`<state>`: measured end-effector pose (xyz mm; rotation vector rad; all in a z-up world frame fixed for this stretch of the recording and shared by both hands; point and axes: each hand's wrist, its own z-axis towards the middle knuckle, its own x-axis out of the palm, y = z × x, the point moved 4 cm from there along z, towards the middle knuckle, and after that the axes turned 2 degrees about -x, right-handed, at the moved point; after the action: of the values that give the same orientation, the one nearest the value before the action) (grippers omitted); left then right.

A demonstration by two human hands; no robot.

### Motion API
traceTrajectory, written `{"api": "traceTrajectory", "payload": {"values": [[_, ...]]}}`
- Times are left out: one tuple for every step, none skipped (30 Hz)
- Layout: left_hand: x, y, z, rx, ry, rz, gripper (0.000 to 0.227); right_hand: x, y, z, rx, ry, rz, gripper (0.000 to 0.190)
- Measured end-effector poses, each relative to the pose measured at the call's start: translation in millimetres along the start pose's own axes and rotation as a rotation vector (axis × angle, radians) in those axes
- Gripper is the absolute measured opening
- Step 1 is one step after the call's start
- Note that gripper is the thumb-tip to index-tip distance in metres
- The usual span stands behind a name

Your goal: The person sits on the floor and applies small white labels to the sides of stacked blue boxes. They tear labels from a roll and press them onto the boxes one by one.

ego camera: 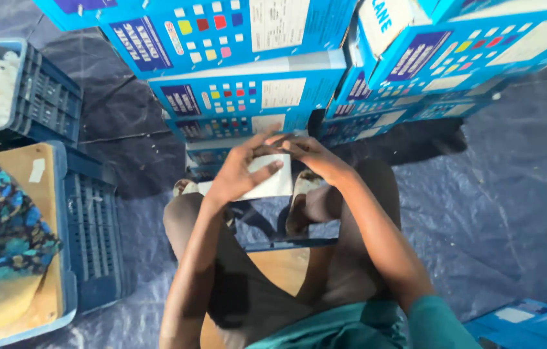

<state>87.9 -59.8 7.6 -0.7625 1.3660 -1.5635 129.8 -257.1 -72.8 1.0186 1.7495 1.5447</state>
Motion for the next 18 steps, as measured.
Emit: {"api": "traceTrajectory", "payload": {"values": [[-0.3,4.0,-5.2,-0.047,-0.009,-0.075,0.068,1.9,-8.8,-3.5,0.06,0.039,0.059,0.038],[-3.2,8.5,-11.1,-0.115,-0.021,-0.098,0.067,5.3,-17.0,-8.5,0.12,0.078,0.117,0.038],[-7.4,11.3,-17.8,-0.181,-0.041,-0.124,0.066,8.5,-17.5,-13.5,0.077,0.159,0.14,0.031],[-11.6,12.5,-25.3,-0.246,-0.062,-0.15,0.065,11.2,-15.5,-18.8,0.033,0.239,0.165,0.026],[-13.8,11.9,-27.8,-0.268,-0.053,-0.086,0.062,10.5,-9.4,-22.1,-0.015,0.318,0.179,0.024],[-15.7,10.5,-30.3,-0.29,-0.042,-0.023,0.06,9.0,-6.3,-25.1,-0.016,0.27,0.104,0.023],[-16.1,9.7,-31.4,-0.314,-0.028,0.039,0.058,7.3,-2.6,-27.8,-0.018,0.22,0.03,0.024],[-16.7,9.3,-28.6,-0.31,0.0,0.14,0.055,3.6,2.1,-27.8,-0.019,0.171,-0.044,0.025],[-14.4,10.8,-28.7,-0.318,0.046,0.233,0.053,4.5,3.3,-33.9,-0.009,0.149,-0.017,0.024],[-10.2,12.7,-28.7,-0.324,0.095,0.326,0.05,4.4,4.7,-37.8,0.001,0.126,0.01,0.022],[-7.0,12.3,-25.2,-0.298,0.114,0.278,0.047,3.1,8.8,-37.7,0.002,0.102,0.032,0.02],[-3.4,11.5,-22.4,-0.272,0.132,0.23,0.045,3.6,13.3,-38.0,-0.01,0.093,0.034,0.02],[0.1,11.4,-21.2,-0.247,0.15,0.179,0.042,4.9,17.4,-38.8,-0.02,0.083,0.036,0.02],[1.1,13.5,-19.7,-0.262,0.156,0.208,0.042,6.1,21.1,-40.2,-0.029,0.073,0.038,0.019],[1.7,16.2,-18.1,-0.278,0.157,0.239,0.041,4.4,24.4,-40.0,-0.032,0.061,-0.004,0.018],[2.4,18.2,-17.8,-0.293,0.158,0.269,0.041,3.3,27.2,-40.3,-0.034,0.048,-0.046,0.018],[2.1,16.2,-17.9,-0.248,0.157,0.254,0.04,4.7,29.5,-41.1,-0.041,0.038,-0.093,0.017],[1.9,13.3,-18.6,-0.203,0.155,0.239,0.038,6.5,30.5,-43.4,-0.029,0.028,-0.062,0.016]]}}
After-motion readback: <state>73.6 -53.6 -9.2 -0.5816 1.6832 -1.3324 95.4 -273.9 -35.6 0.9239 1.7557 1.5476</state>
